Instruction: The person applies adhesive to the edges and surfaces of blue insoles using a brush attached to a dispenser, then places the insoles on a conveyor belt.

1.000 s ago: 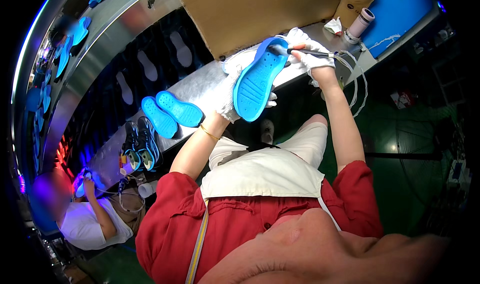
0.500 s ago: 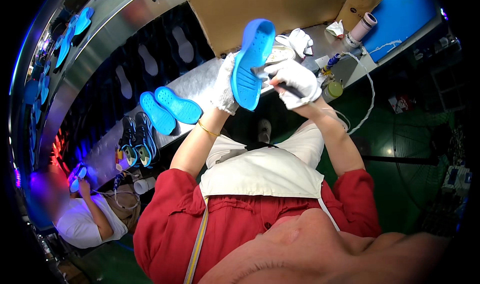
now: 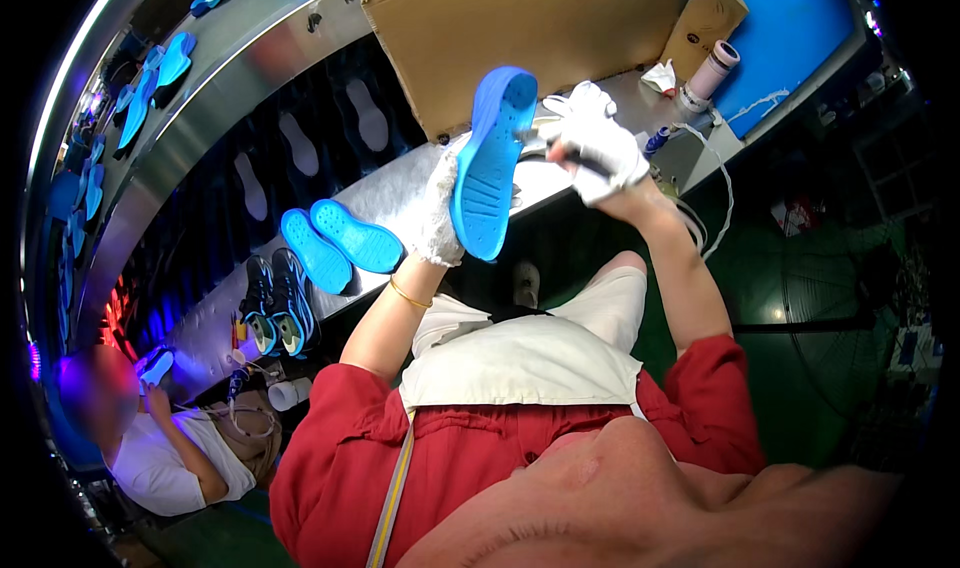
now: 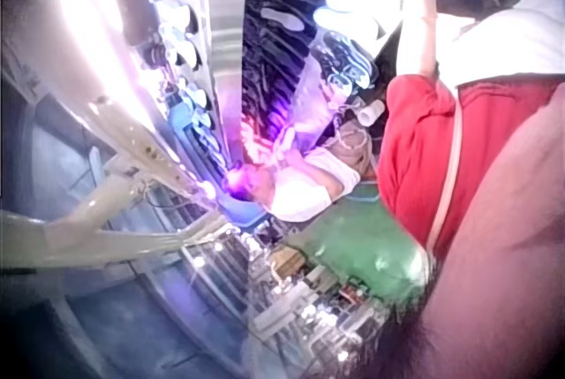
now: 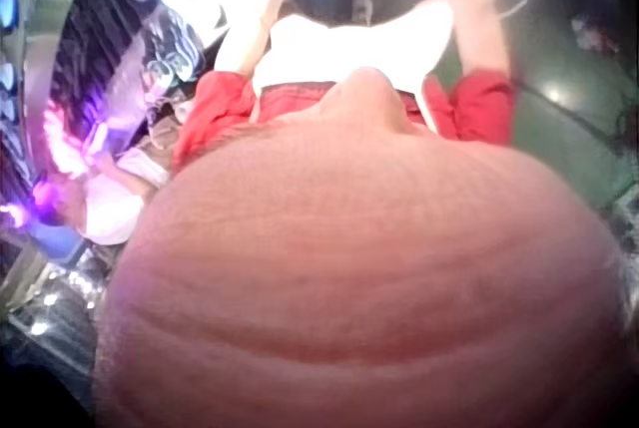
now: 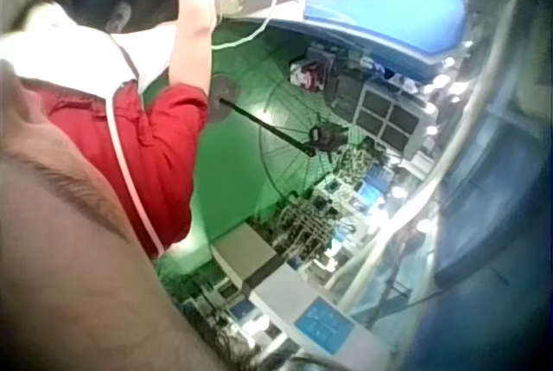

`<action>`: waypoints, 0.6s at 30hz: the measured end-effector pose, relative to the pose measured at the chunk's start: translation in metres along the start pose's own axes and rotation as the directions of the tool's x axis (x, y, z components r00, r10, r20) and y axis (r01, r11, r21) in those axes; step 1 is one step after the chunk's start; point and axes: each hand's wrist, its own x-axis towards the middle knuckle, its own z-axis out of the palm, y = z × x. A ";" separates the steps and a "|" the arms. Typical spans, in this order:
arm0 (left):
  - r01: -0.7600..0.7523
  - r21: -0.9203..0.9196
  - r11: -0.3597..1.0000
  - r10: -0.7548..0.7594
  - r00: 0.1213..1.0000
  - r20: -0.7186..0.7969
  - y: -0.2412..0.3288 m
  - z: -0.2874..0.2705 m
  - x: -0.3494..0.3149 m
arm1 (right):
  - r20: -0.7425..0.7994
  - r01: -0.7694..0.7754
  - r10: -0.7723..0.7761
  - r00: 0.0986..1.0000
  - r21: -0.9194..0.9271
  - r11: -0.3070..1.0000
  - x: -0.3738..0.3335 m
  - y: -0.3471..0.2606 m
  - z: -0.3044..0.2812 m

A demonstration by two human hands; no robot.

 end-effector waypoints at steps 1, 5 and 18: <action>0.004 0.010 1.000 -0.004 1.000 -0.012 -0.001 -0.005 -0.002 | 0.087 -0.088 0.082 0.993 0.066 0.994 -0.004 -0.012 -0.002; 0.016 -0.019 1.000 -0.016 1.000 0.017 -0.002 -0.004 -0.005 | -0.021 -0.109 0.114 0.993 0.160 0.981 0.002 -0.024 -0.004; 0.090 -0.242 0.966 -0.036 0.975 0.218 0.001 0.019 -0.029 | -0.395 -0.362 0.588 0.706 0.512 0.779 -0.002 -0.005 0.042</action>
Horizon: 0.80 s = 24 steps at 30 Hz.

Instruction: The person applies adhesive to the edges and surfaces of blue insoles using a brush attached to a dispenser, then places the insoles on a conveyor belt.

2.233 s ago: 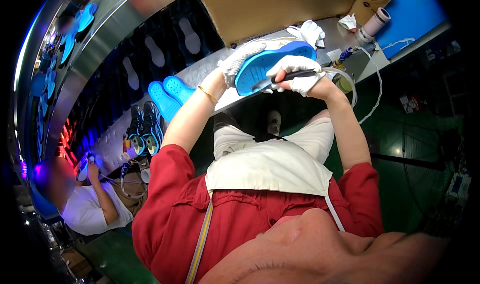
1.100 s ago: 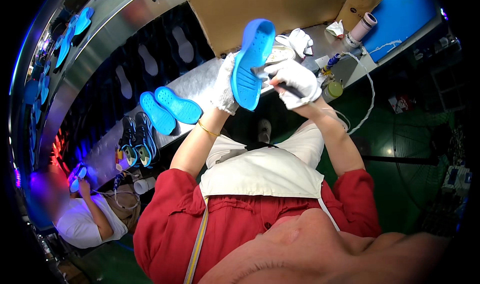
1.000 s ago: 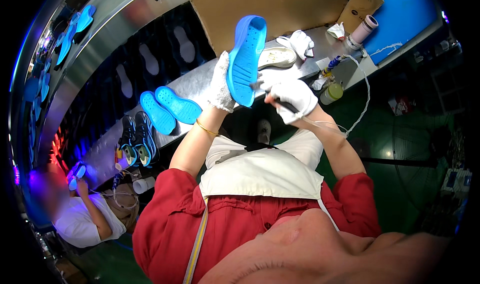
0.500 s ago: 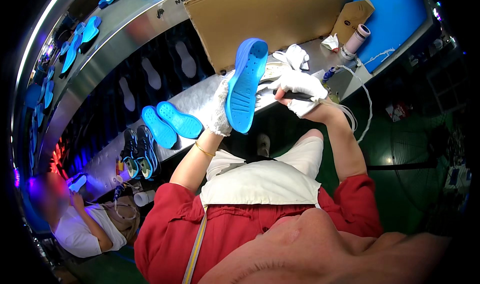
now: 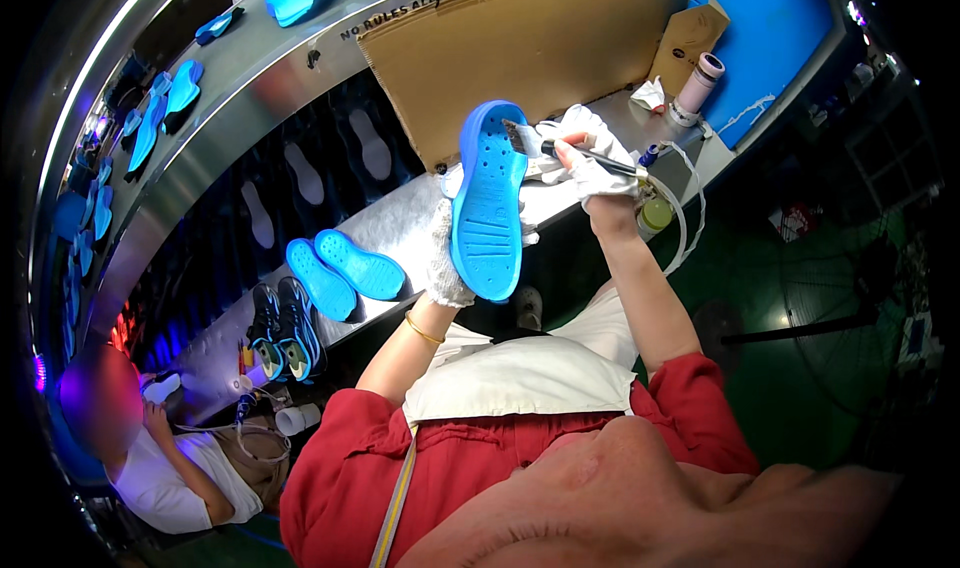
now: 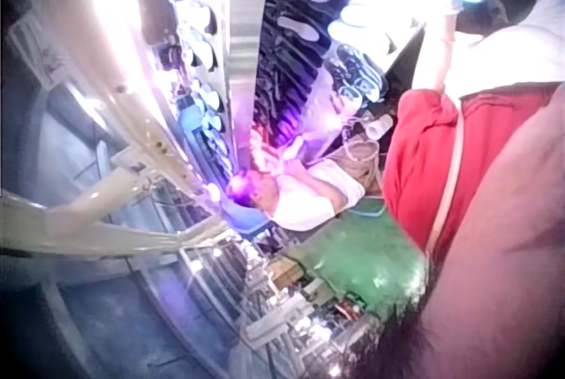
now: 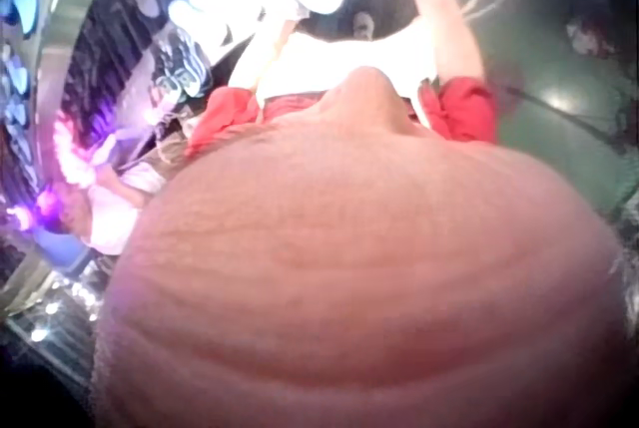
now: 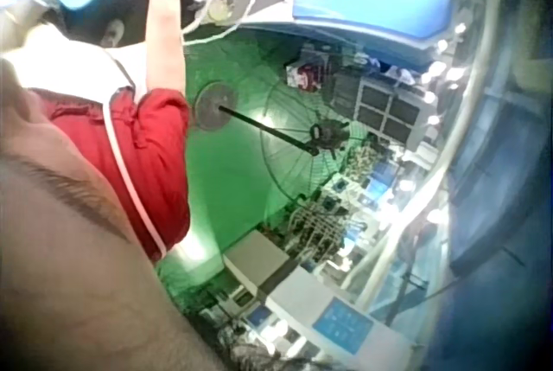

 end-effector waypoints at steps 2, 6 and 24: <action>0.002 0.065 0.998 -0.002 1.000 0.003 -0.002 -0.003 -0.001 | -0.013 0.054 -0.056 0.998 -0.118 0.992 0.009 0.011 0.002; 0.007 0.115 0.993 -0.010 1.000 0.025 -0.004 -0.006 -0.004 | 0.064 0.089 -0.092 0.994 0.038 0.995 0.013 0.000 0.004; -0.032 0.324 0.946 -0.016 0.989 0.145 0.055 0.039 0.052 | -0.094 0.094 -0.039 0.995 0.688 0.720 0.006 -0.039 -0.044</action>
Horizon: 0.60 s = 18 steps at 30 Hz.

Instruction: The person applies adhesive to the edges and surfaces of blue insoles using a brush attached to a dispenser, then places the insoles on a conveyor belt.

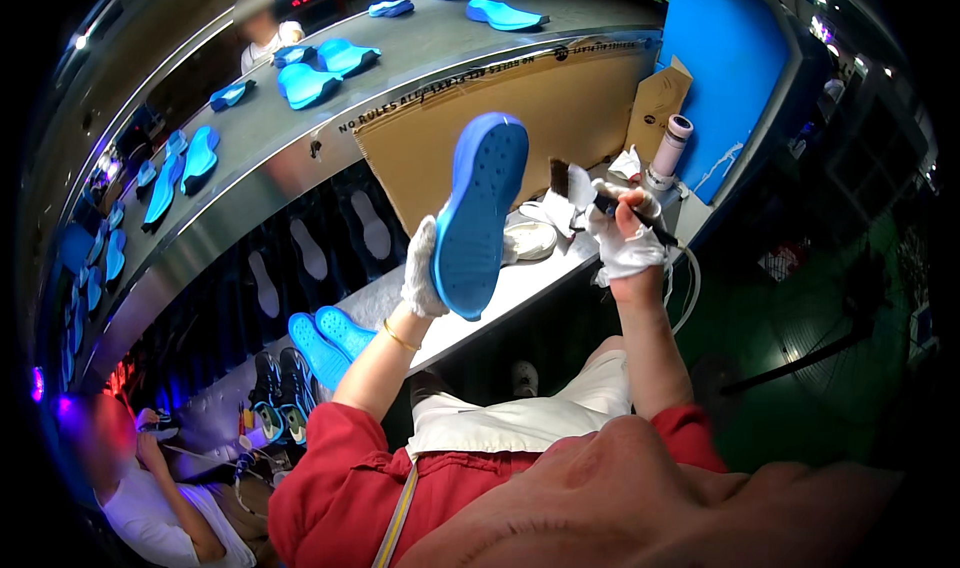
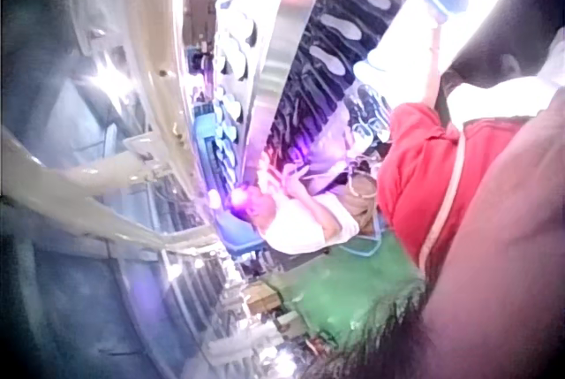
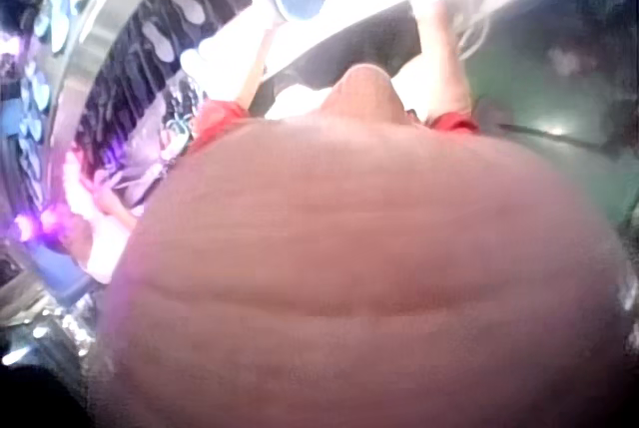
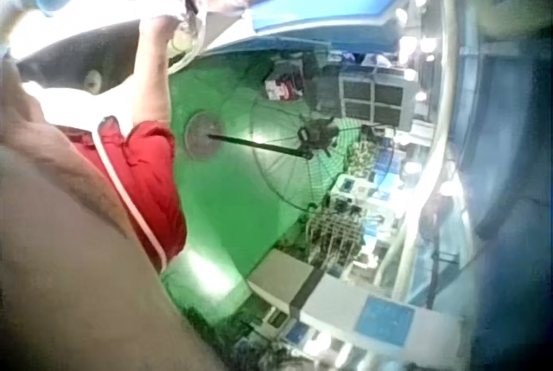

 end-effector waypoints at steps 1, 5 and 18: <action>0.008 0.017 1.000 -0.008 0.999 0.039 -0.005 -0.003 -0.004 | 0.005 0.010 -0.010 1.000 0.021 1.000 0.005 -0.001 -0.002; 0.033 0.140 0.990 -0.034 0.999 0.005 -0.013 -0.015 -0.029 | 0.005 0.070 -0.074 0.997 -0.379 0.923 0.019 -0.003 0.013; -0.005 0.285 0.959 0.033 0.995 -0.093 -0.008 -0.024 -0.050 | 0.225 0.086 0.064 0.972 -0.598 0.797 -0.014 0.011 0.018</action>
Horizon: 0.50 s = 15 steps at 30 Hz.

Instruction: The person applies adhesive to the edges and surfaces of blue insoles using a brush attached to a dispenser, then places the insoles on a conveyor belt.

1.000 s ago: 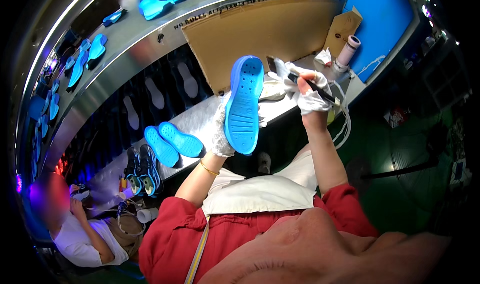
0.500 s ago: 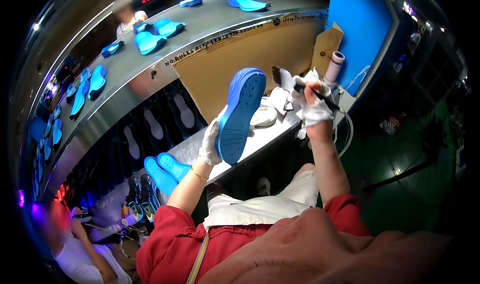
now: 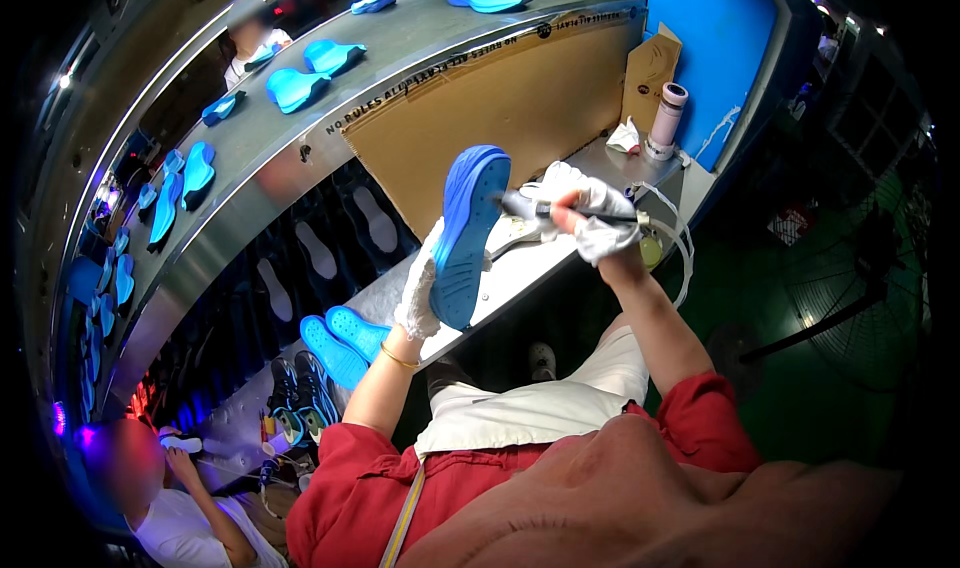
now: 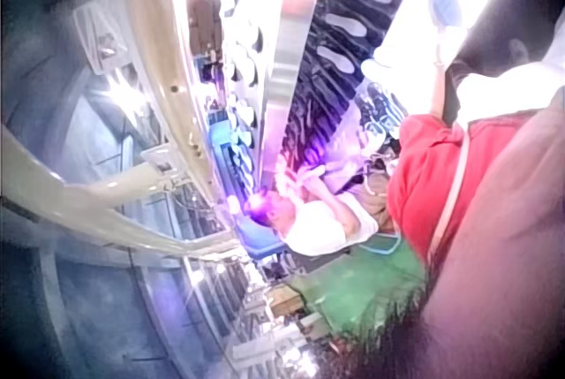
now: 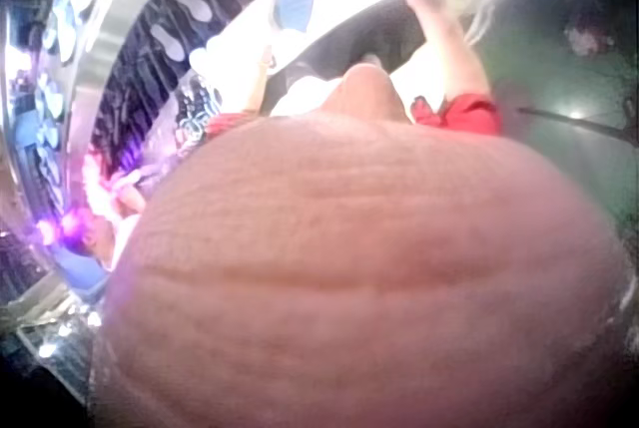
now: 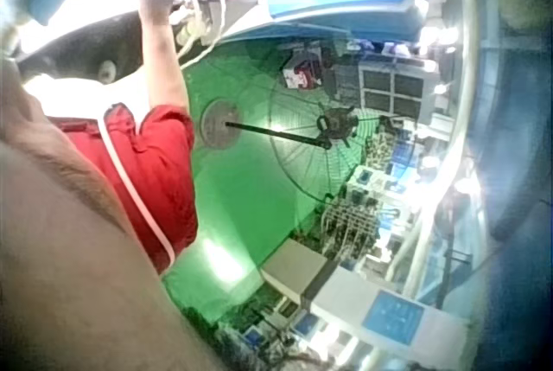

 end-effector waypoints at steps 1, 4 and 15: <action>-0.002 -0.022 1.000 0.002 1.000 -0.001 0.000 0.000 0.000 | 0.018 -0.104 0.104 0.994 0.021 0.994 -0.009 -0.001 0.000; 0.050 -0.123 0.991 -0.043 0.997 0.059 0.000 -0.002 0.000 | 0.015 -0.223 0.223 0.975 0.125 0.967 -0.014 -0.006 -0.004; 0.133 -0.090 0.987 -0.127 0.989 0.075 -0.020 0.013 -0.019 | 0.006 -0.055 0.114 0.993 0.899 0.435 0.050 0.002 0.016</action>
